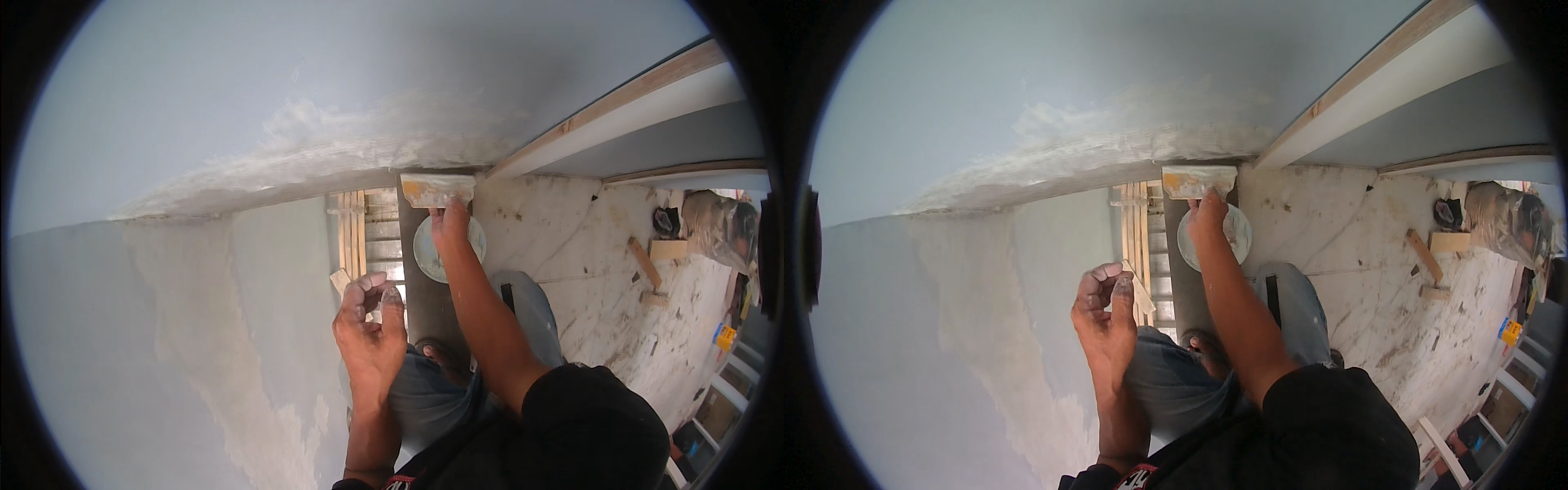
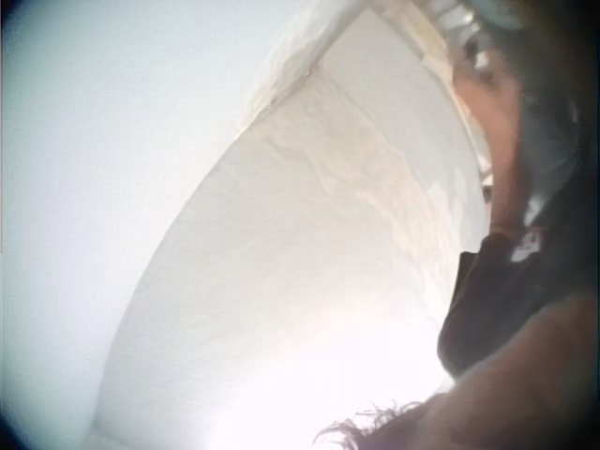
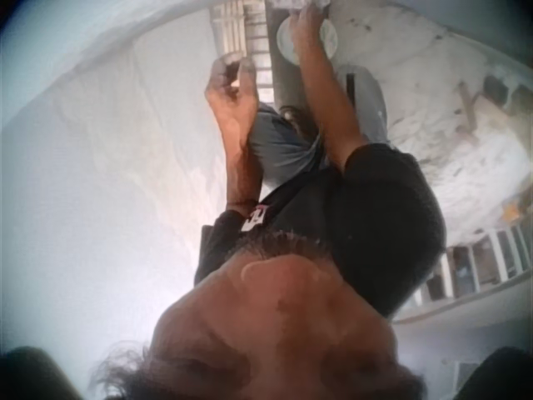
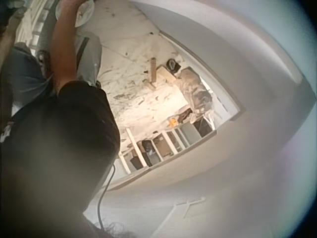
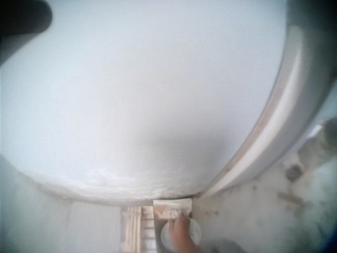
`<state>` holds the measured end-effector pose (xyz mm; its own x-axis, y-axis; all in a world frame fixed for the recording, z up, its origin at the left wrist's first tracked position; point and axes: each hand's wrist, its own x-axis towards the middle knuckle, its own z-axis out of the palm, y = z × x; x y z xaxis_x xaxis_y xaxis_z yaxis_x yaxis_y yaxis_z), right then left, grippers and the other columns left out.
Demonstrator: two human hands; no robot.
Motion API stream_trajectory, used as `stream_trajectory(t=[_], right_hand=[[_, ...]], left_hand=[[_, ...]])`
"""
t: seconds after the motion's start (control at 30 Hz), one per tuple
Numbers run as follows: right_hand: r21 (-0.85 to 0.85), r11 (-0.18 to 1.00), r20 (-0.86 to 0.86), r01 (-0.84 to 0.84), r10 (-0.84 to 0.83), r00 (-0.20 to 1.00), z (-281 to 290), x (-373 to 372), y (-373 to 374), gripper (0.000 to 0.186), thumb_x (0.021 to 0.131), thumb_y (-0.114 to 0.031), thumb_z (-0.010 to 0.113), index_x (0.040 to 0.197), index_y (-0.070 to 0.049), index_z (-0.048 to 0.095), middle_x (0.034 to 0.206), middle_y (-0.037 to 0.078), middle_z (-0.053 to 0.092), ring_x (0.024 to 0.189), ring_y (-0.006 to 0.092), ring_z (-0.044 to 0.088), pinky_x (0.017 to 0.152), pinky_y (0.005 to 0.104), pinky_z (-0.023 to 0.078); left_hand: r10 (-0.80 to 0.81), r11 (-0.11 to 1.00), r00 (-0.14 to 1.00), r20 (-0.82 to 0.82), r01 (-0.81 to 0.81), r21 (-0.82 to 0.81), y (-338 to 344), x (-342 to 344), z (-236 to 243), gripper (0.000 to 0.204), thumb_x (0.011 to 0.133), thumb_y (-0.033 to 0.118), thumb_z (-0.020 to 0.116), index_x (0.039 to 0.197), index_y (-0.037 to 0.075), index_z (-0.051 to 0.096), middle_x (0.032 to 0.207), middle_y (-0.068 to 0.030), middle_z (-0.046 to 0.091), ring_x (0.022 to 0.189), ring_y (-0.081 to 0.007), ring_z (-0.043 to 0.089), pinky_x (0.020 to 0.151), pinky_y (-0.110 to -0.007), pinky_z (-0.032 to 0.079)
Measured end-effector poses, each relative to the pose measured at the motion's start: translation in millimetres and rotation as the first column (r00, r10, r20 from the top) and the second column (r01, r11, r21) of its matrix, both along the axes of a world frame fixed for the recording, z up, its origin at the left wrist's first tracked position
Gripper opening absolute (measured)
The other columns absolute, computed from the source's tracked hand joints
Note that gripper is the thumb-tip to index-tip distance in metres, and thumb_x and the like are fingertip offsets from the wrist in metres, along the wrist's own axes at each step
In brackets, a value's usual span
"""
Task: The person applies plaster to a wall using a trowel and a bucket of plaster. They repeatedly scoop plaster from the bucket and spread it onto the wall surface, smoothing it with the trowel.
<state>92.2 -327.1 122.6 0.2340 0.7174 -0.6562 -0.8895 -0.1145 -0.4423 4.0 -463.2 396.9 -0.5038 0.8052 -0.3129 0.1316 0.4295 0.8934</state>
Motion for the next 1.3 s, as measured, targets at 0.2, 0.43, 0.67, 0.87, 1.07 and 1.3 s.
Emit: stream_trajectory(t=[0.2,0.43,0.67,0.87,1.07,1.3], right_hand=[[-0.189,0.982,-0.078,0.003,-0.018,0.997,-42.7,1.7,41.8,0.043,0.086,-0.005,0.055,0.127,-0.010,0.046,0.122,0.007,0.053,0.109,0.0236,0.056,0.093,0.0398,0.049],[0.111,0.989,-0.133,-0.095,0.109,0.985,9.0,-13.4,7.9,0.036,0.089,-0.005,0.048,0.125,-0.011,0.048,0.121,0.007,0.054,0.112,0.0237,0.055,0.095,0.0408,0.050],[-0.217,0.973,0.040,-0.074,0.084,0.996,-32.8,-25.2,18.6,0.036,0.091,-0.006,0.048,0.127,-0.009,0.046,0.122,0.008,0.054,0.111,0.0249,0.056,0.098,0.0412,0.049],[0.026,0.999,-0.164,-0.044,0.048,0.985,-33.9,-27.8,32.3,0.038,0.091,-0.007,0.052,0.128,-0.005,0.046,0.127,0.010,0.051,0.112,0.0247,0.055,0.095,0.0418,0.048],[-0.163,0.975,0.039,-0.154,0.162,0.986,-16.4,-62.8,0.6,0.038,0.090,-0.006,0.054,0.127,-0.004,0.046,0.122,0.009,0.054,0.108,0.0239,0.057,0.091,0.0392,0.050],[-0.241,0.949,0.069,-0.205,0.227,0.971,-28.1,-117.2,54.0,0.046,0.082,-0.007,0.056,0.126,-0.006,0.044,0.124,0.010,0.050,0.106,0.0216,0.052,0.091,0.0419,0.045]], left_hand=[[0.005,0.999,1.000,0.008,-0.005,0.041,-3.1,5.8,-3.4,0.020,0.090,0.011,0.062,0.104,-0.003,0.059,0.092,-0.0088,0.065,0.082,-0.0098,0.058,0.068,-0.021,0.046],[0.006,0.997,0.995,-0.101,0.003,0.080,-6.7,-2.6,-10.4,0.021,0.083,0.004,0.061,0.103,0.000,0.061,0.089,-0.0121,0.068,0.083,-0.0182,0.067,0.054,-0.025,0.050],[-0.005,0.997,0.997,-0.073,0.011,0.071,-7.1,1.3,-7.0,0.021,0.083,0.004,0.062,0.104,0.001,0.061,0.091,-0.0117,0.068,0.086,-0.0185,0.067,0.056,-0.025,0.052],[-0.013,0.998,0.997,-0.072,0.017,0.058,-6.2,1.0,-5.9,0.020,0.086,0.004,0.060,0.105,-0.002,0.060,0.092,-0.0102,0.066,0.085,-0.0139,0.062,0.065,-0.024,0.050],[-0.004,0.998,0.999,-0.039,0.007,0.064,-5.5,2.0,-3.7,0.024,0.083,0.005,0.062,0.107,0.000,0.061,0.092,-0.0113,0.068,0.086,-0.0169,0.066,0.056,-0.026,0.053],[0.018,0.999,0.997,-0.068,-0.015,0.042,-5.6,9.6,-5.3,0.025,0.083,0.004,0.061,0.108,0.000,0.060,0.093,-0.0119,0.068,0.087,-0.0178,0.066,0.059,-0.027,0.054]])
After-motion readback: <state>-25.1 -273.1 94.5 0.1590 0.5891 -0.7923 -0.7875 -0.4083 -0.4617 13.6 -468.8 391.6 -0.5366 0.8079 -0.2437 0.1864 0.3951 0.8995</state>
